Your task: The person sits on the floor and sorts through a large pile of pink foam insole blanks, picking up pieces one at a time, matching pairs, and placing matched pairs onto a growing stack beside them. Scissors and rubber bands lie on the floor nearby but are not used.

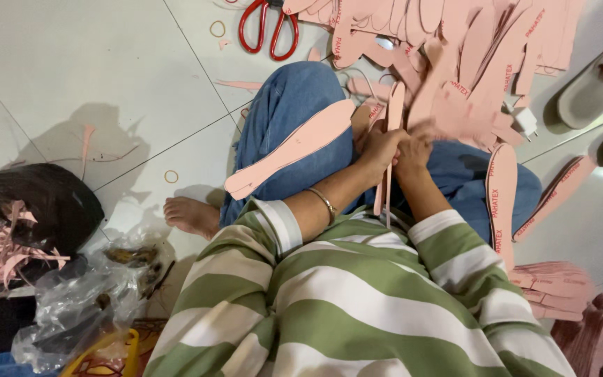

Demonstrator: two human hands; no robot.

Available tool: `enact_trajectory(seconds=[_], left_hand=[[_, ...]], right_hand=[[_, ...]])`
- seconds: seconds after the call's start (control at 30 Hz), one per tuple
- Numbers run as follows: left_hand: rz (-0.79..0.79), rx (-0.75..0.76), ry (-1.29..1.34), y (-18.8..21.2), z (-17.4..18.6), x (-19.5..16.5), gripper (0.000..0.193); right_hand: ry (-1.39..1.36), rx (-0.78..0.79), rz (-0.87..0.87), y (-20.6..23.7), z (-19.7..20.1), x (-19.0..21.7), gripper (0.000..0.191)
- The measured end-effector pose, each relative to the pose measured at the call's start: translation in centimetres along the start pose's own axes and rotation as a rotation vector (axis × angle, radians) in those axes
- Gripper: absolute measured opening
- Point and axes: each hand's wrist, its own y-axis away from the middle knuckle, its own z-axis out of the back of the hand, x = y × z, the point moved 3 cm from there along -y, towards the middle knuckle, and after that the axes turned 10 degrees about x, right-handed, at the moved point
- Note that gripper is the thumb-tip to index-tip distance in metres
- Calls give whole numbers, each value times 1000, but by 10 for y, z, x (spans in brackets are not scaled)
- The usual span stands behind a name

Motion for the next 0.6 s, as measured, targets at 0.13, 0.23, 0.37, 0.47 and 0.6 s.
enact_trajectory(seconds=[0.13, 0.23, 0.37, 0.47, 0.6], left_hand=[[31, 1, -19, -2, 0, 6, 38], [36, -14, -27, -7, 1, 10, 40], [0, -30, -69, -11, 4, 19, 37], [66, -27, -91, -11, 5, 25, 33], [53, -45, -112, -9, 4, 25, 38]], right_hand=[[-25, -222, 101, -18, 33, -9, 56], [21, -496, 199, -21, 66, -25, 43], [-300, -603, 301, -21, 98, -50, 36], [-428, -615, 306, -22, 103, -55, 27], [-428, -589, 203, -28, 93, -59, 28]])
